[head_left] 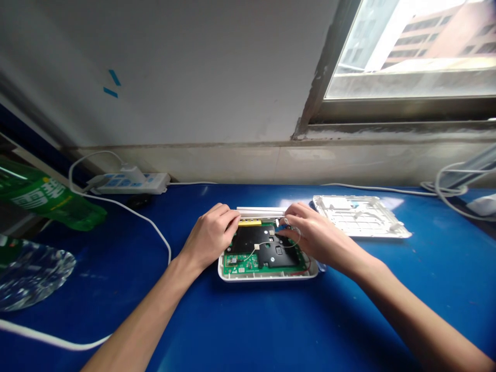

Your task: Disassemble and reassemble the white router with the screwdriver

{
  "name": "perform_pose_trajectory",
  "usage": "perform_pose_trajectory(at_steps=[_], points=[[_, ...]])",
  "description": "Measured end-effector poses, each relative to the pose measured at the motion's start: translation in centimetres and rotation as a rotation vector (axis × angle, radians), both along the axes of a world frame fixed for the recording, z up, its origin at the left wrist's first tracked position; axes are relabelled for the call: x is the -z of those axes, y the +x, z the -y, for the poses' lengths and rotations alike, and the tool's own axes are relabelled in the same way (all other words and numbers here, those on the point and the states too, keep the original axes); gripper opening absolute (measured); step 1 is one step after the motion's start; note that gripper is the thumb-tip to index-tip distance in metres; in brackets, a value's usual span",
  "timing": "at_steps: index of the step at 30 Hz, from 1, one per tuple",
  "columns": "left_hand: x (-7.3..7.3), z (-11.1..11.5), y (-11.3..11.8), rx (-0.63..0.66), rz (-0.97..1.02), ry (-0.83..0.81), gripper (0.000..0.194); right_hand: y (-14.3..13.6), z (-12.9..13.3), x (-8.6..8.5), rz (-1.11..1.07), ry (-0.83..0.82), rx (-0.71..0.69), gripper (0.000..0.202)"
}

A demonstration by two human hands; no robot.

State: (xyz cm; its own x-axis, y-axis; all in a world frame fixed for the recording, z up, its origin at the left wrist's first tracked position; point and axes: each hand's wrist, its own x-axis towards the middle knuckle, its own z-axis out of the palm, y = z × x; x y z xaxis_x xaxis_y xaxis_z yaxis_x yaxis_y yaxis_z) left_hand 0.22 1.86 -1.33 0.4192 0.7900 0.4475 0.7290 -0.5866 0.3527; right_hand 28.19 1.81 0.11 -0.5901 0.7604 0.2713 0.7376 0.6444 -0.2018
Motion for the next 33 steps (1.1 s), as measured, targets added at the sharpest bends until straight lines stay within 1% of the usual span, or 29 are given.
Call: perform_pose_trajectory(at_steps=[4, 8, 11, 14, 17, 21, 24, 27, 28, 30, 31, 33], points=[[0.3, -0.2, -0.1, 0.007, 0.025, 0.014, 0.019, -0.2, -0.1, 0.1, 0.018, 0.026, -0.025, 0.017], [0.5, -0.2, -0.1, 0.009, 0.052, 0.02, 0.018, 0.1, -0.3, 0.3, -0.075, -0.046, -0.052, 0.016], [0.5, -0.2, -0.1, 0.009, 0.067, 0.018, 0.018, 0.5, -0.3, 0.3, -0.134, -0.073, -0.118, 0.012], [0.4, -0.3, -0.2, 0.017, 0.077, 0.008, 0.018, 0.9, -0.3, 0.3, -0.159, -0.043, -0.183, 0.011], [0.4, -0.5, -0.4, 0.03, 0.096, -0.006, 0.018, 1.2, -0.3, 0.3, -0.172, 0.005, -0.204, 0.01], [0.4, -0.7, -0.5, 0.027, 0.144, -0.031, 0.016, 1.7, -0.2, 0.5, -0.233, 0.022, -0.221, 0.005], [-0.1, -0.5, -0.5, -0.012, 0.204, -0.059, 0.019, 1.9, 0.0, 0.7, -0.254, 0.047, -0.225, 0.004], [-1.0, -0.2, -0.6, -0.075, 0.267, -0.075, 0.028, 1.9, 0.1, 0.8, -0.278, 0.1, -0.222, 0.007], [-1.4, -0.1, -0.6, -0.092, 0.286, -0.091, 0.031, 1.8, 0.1, 0.8, -0.292, 0.12, -0.214, 0.007], [-2.0, 0.1, -0.7, -0.111, 0.332, -0.179, 0.031, 1.7, 0.2, 0.8, -0.325, 0.155, -0.185, 0.008], [-2.3, 0.3, -0.7, -0.108, 0.376, -0.253, 0.03, 1.6, 0.2, 0.9, -0.344, 0.168, -0.169, 0.009], [-2.8, 0.6, -0.5, -0.056, 0.518, -0.472, 0.032, 1.4, 0.2, 1.0, -0.376, 0.189, -0.137, 0.01]])
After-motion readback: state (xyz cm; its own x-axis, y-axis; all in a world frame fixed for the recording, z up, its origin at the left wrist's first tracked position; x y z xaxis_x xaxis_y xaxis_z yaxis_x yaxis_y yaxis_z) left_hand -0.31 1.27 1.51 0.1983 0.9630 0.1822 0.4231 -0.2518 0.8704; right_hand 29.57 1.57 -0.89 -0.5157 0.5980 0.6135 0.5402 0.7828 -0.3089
